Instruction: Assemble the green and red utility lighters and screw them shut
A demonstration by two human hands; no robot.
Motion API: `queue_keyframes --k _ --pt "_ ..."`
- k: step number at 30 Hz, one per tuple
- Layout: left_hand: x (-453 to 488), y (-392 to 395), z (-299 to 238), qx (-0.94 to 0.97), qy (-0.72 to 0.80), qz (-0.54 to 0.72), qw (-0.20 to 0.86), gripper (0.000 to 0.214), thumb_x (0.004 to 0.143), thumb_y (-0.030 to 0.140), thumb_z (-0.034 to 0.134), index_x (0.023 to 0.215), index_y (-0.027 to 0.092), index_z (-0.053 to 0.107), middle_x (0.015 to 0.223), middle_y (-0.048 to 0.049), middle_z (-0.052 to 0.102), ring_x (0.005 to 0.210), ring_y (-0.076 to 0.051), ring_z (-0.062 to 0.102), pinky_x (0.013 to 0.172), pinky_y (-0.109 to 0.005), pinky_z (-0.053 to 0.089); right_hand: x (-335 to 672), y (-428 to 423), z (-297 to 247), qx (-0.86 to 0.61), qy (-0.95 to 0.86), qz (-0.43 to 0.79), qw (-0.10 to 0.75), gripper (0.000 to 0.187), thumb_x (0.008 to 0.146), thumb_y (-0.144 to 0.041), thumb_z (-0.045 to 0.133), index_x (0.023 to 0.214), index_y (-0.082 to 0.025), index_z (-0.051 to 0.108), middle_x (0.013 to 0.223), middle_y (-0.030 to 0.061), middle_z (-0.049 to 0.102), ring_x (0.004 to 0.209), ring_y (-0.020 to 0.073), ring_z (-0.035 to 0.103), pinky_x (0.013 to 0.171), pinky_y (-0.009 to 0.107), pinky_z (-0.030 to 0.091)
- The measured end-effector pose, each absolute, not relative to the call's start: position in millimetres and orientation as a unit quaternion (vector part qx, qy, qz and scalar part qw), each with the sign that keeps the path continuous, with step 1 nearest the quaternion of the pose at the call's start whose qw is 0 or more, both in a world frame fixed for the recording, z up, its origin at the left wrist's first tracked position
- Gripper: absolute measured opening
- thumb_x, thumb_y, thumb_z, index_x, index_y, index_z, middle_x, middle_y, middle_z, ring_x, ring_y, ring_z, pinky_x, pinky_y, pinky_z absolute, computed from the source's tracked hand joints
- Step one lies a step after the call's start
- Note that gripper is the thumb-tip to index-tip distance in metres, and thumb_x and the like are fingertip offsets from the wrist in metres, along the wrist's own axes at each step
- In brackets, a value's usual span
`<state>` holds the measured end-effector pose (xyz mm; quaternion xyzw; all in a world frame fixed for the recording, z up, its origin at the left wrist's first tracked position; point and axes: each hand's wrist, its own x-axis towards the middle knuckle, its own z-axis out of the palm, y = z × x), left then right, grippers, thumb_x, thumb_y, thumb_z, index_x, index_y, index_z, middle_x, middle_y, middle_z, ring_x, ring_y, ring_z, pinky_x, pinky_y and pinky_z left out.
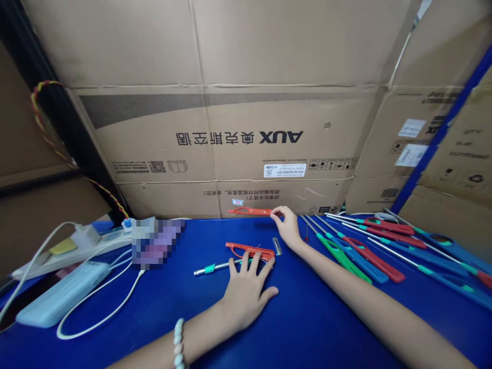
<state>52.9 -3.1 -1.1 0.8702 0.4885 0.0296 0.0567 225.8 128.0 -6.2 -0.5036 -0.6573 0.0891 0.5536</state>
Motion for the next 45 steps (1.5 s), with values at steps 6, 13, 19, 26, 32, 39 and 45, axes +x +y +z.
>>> queue_keyframes --k 6,13,19,26,32,39,45 --pt "44.7 -17.0 2.4 0.877 0.474 0.041 0.068 0.056 0.094 0.049 0.045 0.145 0.033 0.030 0.148 -0.0127 0.034 0.134 -0.043 0.028 0.098 -0.073 0.023 222.1 106.9 -16.2 -0.522 -0.689 0.108 0.491 0.007 0.078 -0.017 0.055 0.072 -0.019 0.059 0.079 0.0022 0.063 0.077 0.0193 0.060 0.077 0.033 0.042" --pt "31.1 -13.7 0.4 0.884 0.458 0.068 0.057 0.055 0.094 0.044 0.047 0.145 0.031 0.031 0.144 -0.0098 0.040 0.130 -0.038 0.035 0.099 -0.066 0.029 218.4 108.3 -30.2 -0.552 -0.721 0.129 0.398 0.010 0.078 -0.012 0.058 0.072 -0.019 0.061 0.078 0.0015 0.065 0.080 0.0196 0.059 0.080 0.035 0.040" --pt "19.6 7.6 4.0 0.878 0.465 0.111 0.018 0.042 0.097 0.044 0.042 0.134 0.024 0.045 0.134 -0.0100 0.049 0.122 -0.033 0.043 0.099 -0.059 0.032 224.8 105.4 -30.3 -0.539 -0.756 0.129 0.349 0.022 0.077 -0.007 0.060 0.093 -0.021 0.065 0.089 0.0026 0.064 0.090 0.0207 0.057 0.083 0.038 0.039" --pt "4.6 27.5 3.3 0.863 0.490 0.119 0.026 0.040 0.097 0.045 0.040 0.129 0.023 0.048 0.129 -0.0098 0.052 0.119 -0.032 0.046 0.094 -0.051 0.039 242.3 81.0 -19.7 -0.459 -0.828 0.134 0.293 0.029 0.079 0.003 0.048 0.087 -0.019 0.065 0.094 0.0038 0.064 0.092 0.0188 0.054 0.087 0.035 0.042" --pt "-3.4 32.9 -1.4 0.856 0.505 0.111 0.019 0.042 0.096 0.046 0.040 0.128 0.020 0.051 0.130 -0.0119 0.051 0.120 -0.033 0.046 0.096 -0.051 0.038 252.3 59.5 -13.8 -0.418 -0.858 0.142 0.261 0.036 0.079 0.006 0.040 0.088 -0.018 0.065 0.102 0.0067 0.063 0.101 0.0198 0.052 0.092 0.035 0.042" --pt "1.3 27.7 -14.8 0.872 0.472 0.129 0.024 0.030 0.096 0.043 0.042 0.121 0.030 0.052 0.134 -0.0090 0.046 0.124 -0.033 0.041 0.098 -0.055 0.035 261.4 54.1 -2.1 -0.396 -0.888 0.139 0.190 0.032 0.082 0.002 0.048 0.095 -0.020 0.067 0.112 0.0063 0.061 0.109 0.0207 0.049 0.096 0.035 0.041" --pt "7.4 14.6 -13.1 0.883 0.448 0.136 0.037 0.022 0.097 0.038 0.042 0.109 0.026 0.056 0.137 -0.0089 0.042 0.125 -0.033 0.038 0.097 -0.059 0.036 261.7 46.2 9.0 -0.412 -0.897 0.102 0.126 0.024 0.086 -0.004 0.053 0.094 -0.021 0.067 0.108 0.0062 0.060 0.102 0.0212 0.051 0.090 0.034 0.044"
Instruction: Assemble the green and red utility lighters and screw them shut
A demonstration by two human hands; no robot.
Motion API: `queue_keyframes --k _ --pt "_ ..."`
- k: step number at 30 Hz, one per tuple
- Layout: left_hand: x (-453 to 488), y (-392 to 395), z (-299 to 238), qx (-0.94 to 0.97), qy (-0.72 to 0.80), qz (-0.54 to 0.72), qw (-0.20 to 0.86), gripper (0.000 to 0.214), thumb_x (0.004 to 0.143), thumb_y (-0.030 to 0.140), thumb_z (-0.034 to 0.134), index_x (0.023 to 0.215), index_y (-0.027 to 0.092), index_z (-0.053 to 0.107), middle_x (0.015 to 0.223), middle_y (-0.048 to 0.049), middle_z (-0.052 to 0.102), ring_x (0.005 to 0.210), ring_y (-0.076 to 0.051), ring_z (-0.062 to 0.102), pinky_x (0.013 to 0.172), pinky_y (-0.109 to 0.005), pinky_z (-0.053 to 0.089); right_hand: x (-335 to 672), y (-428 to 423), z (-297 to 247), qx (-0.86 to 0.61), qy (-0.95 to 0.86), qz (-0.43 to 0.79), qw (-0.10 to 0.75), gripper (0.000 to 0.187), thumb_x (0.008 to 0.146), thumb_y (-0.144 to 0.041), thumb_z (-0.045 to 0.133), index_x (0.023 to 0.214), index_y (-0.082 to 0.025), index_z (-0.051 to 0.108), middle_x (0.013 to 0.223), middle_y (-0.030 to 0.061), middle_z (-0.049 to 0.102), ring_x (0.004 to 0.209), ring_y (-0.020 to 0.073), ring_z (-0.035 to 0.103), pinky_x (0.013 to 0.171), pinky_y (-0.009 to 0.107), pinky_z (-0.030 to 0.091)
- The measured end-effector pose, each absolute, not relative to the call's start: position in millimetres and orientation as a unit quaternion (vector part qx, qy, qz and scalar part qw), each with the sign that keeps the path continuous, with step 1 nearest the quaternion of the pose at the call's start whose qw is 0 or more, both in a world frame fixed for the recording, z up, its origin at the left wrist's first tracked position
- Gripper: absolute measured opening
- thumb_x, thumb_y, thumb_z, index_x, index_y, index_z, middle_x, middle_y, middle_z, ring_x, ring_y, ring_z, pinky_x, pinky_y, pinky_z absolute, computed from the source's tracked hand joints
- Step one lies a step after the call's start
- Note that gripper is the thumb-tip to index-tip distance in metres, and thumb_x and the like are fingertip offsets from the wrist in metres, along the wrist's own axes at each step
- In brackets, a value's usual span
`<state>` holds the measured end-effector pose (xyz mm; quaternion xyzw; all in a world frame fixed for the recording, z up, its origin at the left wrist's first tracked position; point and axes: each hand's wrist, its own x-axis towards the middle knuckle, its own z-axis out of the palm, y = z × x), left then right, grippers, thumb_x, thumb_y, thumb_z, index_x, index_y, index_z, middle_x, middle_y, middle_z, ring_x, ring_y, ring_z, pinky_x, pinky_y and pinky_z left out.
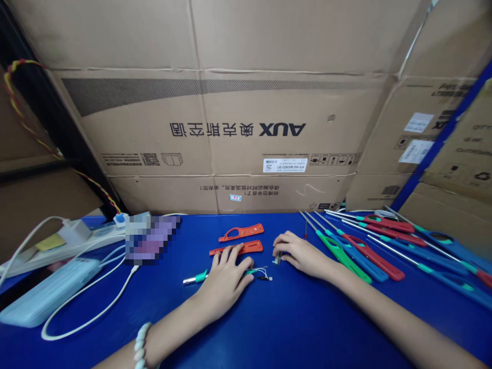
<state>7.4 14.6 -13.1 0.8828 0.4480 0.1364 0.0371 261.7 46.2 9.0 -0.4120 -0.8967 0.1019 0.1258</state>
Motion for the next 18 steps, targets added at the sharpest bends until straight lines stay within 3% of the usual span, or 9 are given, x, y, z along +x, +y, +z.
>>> queue_keyframes --k 12,18 --pt "14.5 5.3 5.1 0.894 0.435 0.097 0.041 0.019 0.095 0.035 0.048 0.109 0.025 0.058 0.134 -0.0081 0.044 0.122 -0.033 0.037 0.095 -0.055 0.036 260.5 36.6 20.7 -0.402 -0.912 0.064 0.057 0.014 0.088 -0.012 0.056 0.092 -0.021 0.066 0.096 0.0057 0.059 0.091 0.0208 0.053 0.078 0.030 0.043" --pt "30.7 26.6 15.8 0.927 0.358 0.110 0.027 0.011 0.094 0.019 0.052 0.091 0.019 0.063 0.097 -0.0026 0.062 0.096 -0.022 0.051 0.086 -0.037 0.034 256.1 35.0 22.6 -0.401 -0.915 0.035 0.020 0.009 0.086 -0.013 0.060 0.090 -0.020 0.064 0.092 0.0053 0.060 0.088 0.0214 0.055 0.075 0.030 0.041"
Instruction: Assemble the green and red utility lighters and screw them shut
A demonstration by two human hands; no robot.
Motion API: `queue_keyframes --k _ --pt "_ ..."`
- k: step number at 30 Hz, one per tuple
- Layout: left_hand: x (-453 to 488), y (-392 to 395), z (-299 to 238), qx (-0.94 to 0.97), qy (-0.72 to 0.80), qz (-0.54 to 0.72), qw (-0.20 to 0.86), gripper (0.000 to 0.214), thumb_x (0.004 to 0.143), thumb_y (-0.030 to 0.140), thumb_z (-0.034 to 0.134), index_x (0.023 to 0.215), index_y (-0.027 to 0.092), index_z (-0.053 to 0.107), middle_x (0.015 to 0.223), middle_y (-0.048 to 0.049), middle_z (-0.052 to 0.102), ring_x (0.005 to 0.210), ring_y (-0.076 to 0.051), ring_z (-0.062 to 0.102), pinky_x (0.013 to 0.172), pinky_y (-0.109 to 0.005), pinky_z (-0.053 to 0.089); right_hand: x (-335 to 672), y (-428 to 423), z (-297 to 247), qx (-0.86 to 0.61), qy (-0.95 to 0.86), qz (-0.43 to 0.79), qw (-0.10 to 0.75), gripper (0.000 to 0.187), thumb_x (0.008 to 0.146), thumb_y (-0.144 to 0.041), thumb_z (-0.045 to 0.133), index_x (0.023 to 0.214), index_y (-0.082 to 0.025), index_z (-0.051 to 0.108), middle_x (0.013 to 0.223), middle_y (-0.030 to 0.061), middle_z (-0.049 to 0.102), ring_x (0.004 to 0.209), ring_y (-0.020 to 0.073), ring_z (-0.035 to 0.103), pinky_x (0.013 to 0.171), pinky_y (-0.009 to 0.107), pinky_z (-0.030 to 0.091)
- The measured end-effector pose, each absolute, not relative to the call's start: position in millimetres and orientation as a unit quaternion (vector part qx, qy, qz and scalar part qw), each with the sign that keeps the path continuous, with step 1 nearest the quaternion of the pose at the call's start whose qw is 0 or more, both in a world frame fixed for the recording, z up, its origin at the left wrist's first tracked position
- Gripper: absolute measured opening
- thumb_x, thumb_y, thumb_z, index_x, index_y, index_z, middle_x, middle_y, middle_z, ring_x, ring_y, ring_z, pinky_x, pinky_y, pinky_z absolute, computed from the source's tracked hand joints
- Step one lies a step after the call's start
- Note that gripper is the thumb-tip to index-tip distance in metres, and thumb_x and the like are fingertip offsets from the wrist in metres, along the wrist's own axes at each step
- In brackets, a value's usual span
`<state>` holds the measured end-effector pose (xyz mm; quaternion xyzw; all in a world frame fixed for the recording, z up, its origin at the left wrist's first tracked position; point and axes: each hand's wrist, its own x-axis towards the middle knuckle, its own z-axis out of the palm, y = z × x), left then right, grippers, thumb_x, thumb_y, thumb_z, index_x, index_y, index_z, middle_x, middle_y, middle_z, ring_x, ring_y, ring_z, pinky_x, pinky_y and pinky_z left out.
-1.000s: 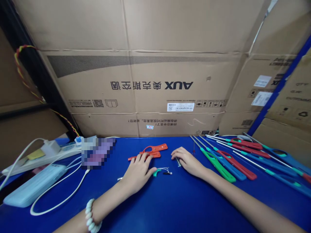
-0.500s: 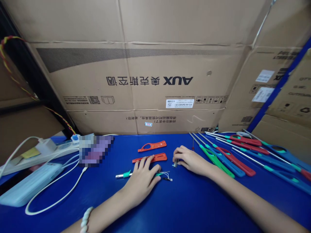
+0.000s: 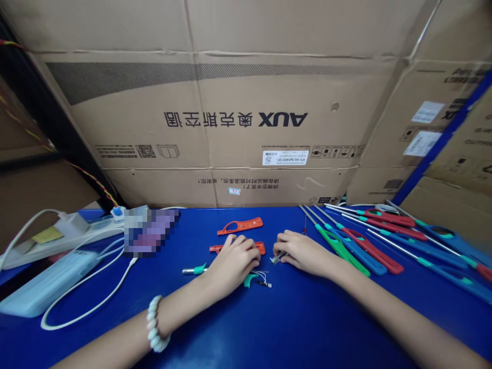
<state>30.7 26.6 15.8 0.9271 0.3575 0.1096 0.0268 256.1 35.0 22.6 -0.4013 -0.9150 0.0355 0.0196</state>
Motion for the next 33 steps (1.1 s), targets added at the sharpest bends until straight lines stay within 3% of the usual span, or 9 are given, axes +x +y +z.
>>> queue_keyframes --k 4,10,14,19,28,33 --pt "47.3 35.8 15.8 0.951 0.293 0.093 0.015 0.017 0.093 0.019 0.055 0.080 0.018 0.065 0.084 -0.0010 0.063 0.085 -0.018 0.052 0.077 -0.033 0.030 256.0 34.7 21.5 -0.409 -0.912 0.019 -0.003 0.008 0.083 -0.013 0.064 0.087 -0.019 0.062 0.087 0.0047 0.060 0.084 0.0222 0.057 0.071 0.029 0.040" --pt "59.7 37.0 10.3 0.968 0.234 0.056 -0.068 0.020 0.091 0.015 0.057 0.072 0.016 0.064 0.075 -0.0026 0.061 0.081 -0.020 0.052 0.077 -0.035 0.028 258.1 35.0 20.7 -0.418 -0.908 0.011 -0.009 0.008 0.083 -0.013 0.064 0.088 -0.019 0.061 0.087 0.0051 0.061 0.083 0.0228 0.060 0.069 0.029 0.040" --pt "56.9 38.9 13.5 0.964 0.224 0.034 -0.139 0.022 0.092 0.013 0.053 0.072 0.015 0.064 0.075 -0.0050 0.061 0.080 -0.021 0.052 0.078 -0.036 0.029 258.3 34.9 22.0 -0.420 -0.907 0.013 -0.009 0.009 0.083 -0.013 0.064 0.089 -0.019 0.061 0.087 0.0052 0.061 0.082 0.0225 0.060 0.069 0.029 0.040" --pt "47.2 42.7 16.7 0.956 0.251 0.018 -0.154 0.026 0.093 0.011 0.049 0.071 0.015 0.063 0.079 -0.0059 0.062 0.076 -0.021 0.052 0.078 -0.036 0.030 258.3 34.0 24.9 -0.426 -0.904 0.022 -0.019 0.008 0.083 -0.014 0.064 0.088 -0.019 0.062 0.087 0.0049 0.061 0.082 0.0221 0.060 0.067 0.028 0.039" --pt "39.6 34.1 9.3 0.946 0.303 0.066 -0.096 0.031 0.096 0.009 0.037 0.078 0.013 0.062 0.084 -0.0091 0.063 0.082 -0.023 0.051 0.081 -0.039 0.032 256.7 32.8 23.2 -0.426 -0.904 0.017 -0.016 0.009 0.083 -0.013 0.063 0.090 -0.019 0.061 0.088 0.0053 0.061 0.082 0.0214 0.060 0.068 0.027 0.039" --pt "30.4 31.3 5.9 0.916 0.371 0.145 0.049 0.019 0.093 0.011 0.044 0.082 0.016 0.058 0.085 -0.0046 0.063 0.082 -0.020 0.052 0.077 -0.035 0.035 255.4 32.6 18.0 -0.427 -0.904 0.026 0.012 0.010 0.085 -0.012 0.060 0.092 -0.020 0.059 0.092 0.0053 0.059 0.085 0.0211 0.058 0.069 0.027 0.040"
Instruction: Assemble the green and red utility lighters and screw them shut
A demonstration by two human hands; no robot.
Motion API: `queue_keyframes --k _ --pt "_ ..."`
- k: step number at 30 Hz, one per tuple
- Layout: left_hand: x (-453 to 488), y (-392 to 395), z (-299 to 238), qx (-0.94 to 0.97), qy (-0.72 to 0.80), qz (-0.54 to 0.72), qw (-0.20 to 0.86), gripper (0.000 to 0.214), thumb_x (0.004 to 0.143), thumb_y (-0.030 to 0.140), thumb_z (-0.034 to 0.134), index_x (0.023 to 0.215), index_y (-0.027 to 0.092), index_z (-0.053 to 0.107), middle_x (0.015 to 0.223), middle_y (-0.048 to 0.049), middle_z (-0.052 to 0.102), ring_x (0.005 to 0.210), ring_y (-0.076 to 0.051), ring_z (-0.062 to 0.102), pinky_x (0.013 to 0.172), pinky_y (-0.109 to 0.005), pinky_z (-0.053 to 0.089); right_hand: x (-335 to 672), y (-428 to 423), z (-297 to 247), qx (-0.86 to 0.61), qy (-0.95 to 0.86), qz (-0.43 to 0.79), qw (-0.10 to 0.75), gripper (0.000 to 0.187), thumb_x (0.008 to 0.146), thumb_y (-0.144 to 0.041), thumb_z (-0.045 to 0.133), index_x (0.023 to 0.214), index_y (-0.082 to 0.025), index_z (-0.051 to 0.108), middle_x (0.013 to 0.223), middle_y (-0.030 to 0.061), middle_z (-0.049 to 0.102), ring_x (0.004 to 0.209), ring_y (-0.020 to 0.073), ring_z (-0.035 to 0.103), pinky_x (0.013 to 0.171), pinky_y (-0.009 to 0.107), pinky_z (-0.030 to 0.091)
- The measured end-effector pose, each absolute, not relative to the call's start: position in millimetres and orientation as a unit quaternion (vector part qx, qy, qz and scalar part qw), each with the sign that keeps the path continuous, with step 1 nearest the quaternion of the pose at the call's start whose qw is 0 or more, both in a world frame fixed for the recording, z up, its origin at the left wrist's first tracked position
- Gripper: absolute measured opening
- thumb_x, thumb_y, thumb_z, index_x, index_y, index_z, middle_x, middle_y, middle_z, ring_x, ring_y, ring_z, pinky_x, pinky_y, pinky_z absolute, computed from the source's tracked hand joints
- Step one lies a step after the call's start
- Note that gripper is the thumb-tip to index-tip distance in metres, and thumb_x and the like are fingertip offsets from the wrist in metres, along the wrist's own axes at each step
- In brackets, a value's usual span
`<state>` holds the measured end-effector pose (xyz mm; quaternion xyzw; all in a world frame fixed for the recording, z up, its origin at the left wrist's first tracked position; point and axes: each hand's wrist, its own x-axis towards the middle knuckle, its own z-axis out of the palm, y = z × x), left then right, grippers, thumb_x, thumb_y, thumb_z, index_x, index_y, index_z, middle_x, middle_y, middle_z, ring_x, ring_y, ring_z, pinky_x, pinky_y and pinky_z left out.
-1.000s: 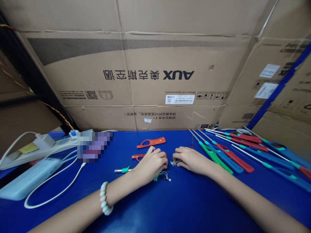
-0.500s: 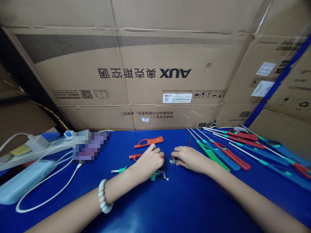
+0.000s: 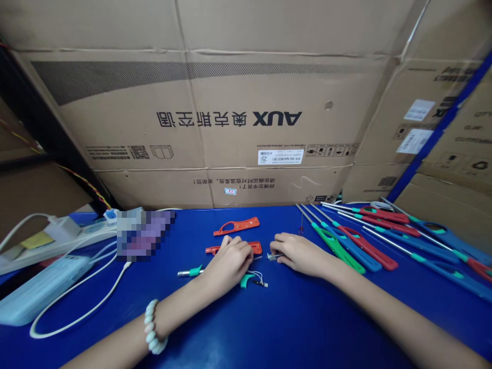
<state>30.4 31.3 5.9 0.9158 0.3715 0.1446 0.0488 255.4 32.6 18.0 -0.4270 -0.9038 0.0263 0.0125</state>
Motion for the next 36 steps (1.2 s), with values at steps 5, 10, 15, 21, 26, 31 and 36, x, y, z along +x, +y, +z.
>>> queue_keyframes --k 5,10,15,21,26,31,36 --pt "23.8 33.3 -3.4 0.868 0.396 0.220 0.202 0.011 0.089 0.016 0.049 0.088 0.019 0.060 0.084 -0.0012 0.064 0.083 -0.020 0.054 0.078 -0.033 0.039 253.2 31.3 14.4 -0.424 -0.904 0.036 0.032 0.010 0.085 -0.012 0.056 0.092 -0.019 0.057 0.095 0.0065 0.058 0.088 0.0216 0.056 0.072 0.029 0.042" --pt "25.6 31.4 -5.7 0.857 0.380 0.249 0.243 0.018 0.093 0.019 0.045 0.091 0.020 0.063 0.089 -0.0016 0.066 0.087 -0.020 0.055 0.081 -0.034 0.039 248.3 30.1 10.9 -0.417 -0.905 0.047 0.072 0.011 0.082 -0.010 0.052 0.088 -0.019 0.055 0.094 0.0067 0.057 0.087 0.0212 0.054 0.077 0.030 0.043" --pt "24.4 30.2 -5.8 0.855 0.389 0.250 0.235 0.013 0.092 0.019 0.052 0.085 0.020 0.063 0.085 0.0007 0.065 0.084 -0.018 0.055 0.078 -0.032 0.036 247.2 30.8 6.7 -0.408 -0.906 0.060 0.093 0.011 0.081 -0.011 0.052 0.087 -0.019 0.054 0.093 0.0066 0.058 0.092 0.0222 0.055 0.091 0.036 0.041" --pt "21.4 30.1 -8.7 0.878 0.381 0.221 0.187 0.013 0.092 0.018 0.055 0.084 0.020 0.064 0.090 0.0002 0.065 0.085 -0.019 0.052 0.076 -0.032 0.032 247.9 30.9 7.0 -0.406 -0.906 0.063 0.098 0.010 0.081 -0.011 0.051 0.086 -0.019 0.053 0.091 0.0057 0.058 0.090 0.0215 0.055 0.090 0.036 0.042" --pt "20.9 30.4 -7.6 0.895 0.365 0.222 0.132 0.012 0.092 0.017 0.054 0.086 0.019 0.064 0.090 -0.0012 0.064 0.084 -0.019 0.052 0.074 -0.032 0.031 247.8 30.5 7.9 -0.403 -0.908 0.058 0.100 0.011 0.080 -0.009 0.052 0.086 -0.019 0.053 0.090 0.0057 0.056 0.084 0.0204 0.053 0.078 0.031 0.043" --pt "21.8 49.4 8.5 0.898 0.380 0.220 0.045 0.012 0.092 0.015 0.053 0.087 0.018 0.063 0.090 -0.0016 0.065 0.085 -0.019 0.054 0.078 -0.033 0.034 248.3 31.4 6.2 -0.394 -0.912 0.054 0.102 0.010 0.081 -0.010 0.051 0.085 -0.019 0.052 0.089 0.0054 0.056 0.082 0.0197 0.052 0.078 0.032 0.042" --pt "33.6 96.6 19.3 0.900 0.393 0.190 -0.001 0.015 0.090 0.012 0.052 0.088 0.016 0.066 0.091 -0.0053 0.064 0.089 -0.022 0.055 0.080 -0.034 0.037 249.0 33.2 3.4 -0.394 -0.912 0.046 0.103 0.009 0.081 -0.011 0.050 0.085 -0.019 0.051 0.088 0.0053 0.057 0.081 0.0200 0.052 0.080 0.033 0.042"
